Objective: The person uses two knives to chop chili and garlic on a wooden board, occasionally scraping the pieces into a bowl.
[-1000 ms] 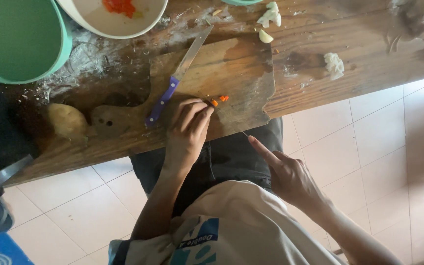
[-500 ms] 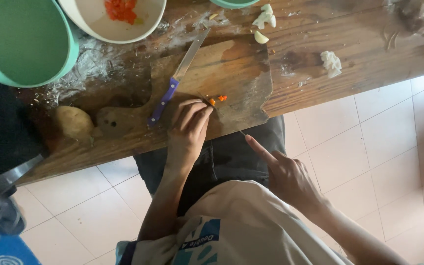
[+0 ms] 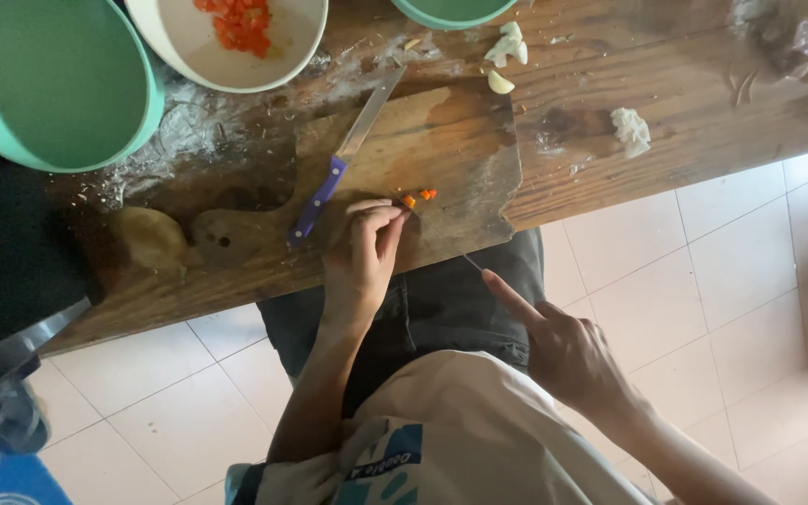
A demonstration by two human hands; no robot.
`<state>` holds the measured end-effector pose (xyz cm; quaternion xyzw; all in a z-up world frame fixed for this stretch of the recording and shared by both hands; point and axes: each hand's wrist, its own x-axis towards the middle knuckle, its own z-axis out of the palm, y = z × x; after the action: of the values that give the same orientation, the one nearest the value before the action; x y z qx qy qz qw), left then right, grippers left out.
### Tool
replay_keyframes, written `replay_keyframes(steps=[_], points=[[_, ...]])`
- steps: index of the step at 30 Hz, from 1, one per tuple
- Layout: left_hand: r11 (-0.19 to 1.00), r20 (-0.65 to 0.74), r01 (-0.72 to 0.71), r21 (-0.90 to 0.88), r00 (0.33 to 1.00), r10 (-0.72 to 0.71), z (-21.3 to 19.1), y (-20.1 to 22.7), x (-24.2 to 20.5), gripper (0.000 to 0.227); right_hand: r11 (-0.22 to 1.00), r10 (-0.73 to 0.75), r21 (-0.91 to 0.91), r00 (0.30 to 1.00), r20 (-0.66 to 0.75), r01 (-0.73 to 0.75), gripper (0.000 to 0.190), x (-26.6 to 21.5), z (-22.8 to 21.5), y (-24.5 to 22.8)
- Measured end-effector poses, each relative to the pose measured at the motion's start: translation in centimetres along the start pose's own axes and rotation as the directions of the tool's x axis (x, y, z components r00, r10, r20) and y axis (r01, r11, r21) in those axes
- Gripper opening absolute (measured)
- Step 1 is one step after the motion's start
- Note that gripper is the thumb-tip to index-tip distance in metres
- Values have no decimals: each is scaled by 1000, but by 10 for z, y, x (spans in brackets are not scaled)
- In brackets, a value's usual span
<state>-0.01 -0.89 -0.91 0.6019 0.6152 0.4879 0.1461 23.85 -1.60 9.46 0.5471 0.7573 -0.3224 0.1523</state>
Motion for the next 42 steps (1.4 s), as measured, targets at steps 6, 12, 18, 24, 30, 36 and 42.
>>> replay_keyframes(steps=[6, 12, 18, 24, 30, 36, 42], points=[[1000, 28, -1, -11, 1000, 1, -2, 0, 0, 31, 993, 102, -59, 993, 65, -98, 97, 2, -3, -2], [1000, 2, -11, -2, 1000, 11, -3, 2, 3, 30, 991, 125, -44, 991, 52, -123, 93, -4, -8, -11], [1000, 1, 6, -22, 1000, -6, -4, 1, 5, 29, 995, 97, 18, 995, -12, -97, 85, -6, -4, -16], [1000, 36, 7, -19, 999, -6, -6, 1, 5, 25, 997, 25, 78, 995, -101, -17, 82, -5, -4, -12], [998, 57, -1, 69, 998, -3, -4, 3, 7, 23, 993, 12, 119, 990, -138, 5, 76, -11, 5, -6], [992, 67, -6, 127, 998, -3, -3, -2, -2, 26, 995, -9, 94, 992, -125, 21, 76, -17, 17, 4], [992, 30, 24, 125, 999, -27, 0, -4, -3, 20, 992, -27, 115, 990, -135, 43, 74, -20, 19, 6]])
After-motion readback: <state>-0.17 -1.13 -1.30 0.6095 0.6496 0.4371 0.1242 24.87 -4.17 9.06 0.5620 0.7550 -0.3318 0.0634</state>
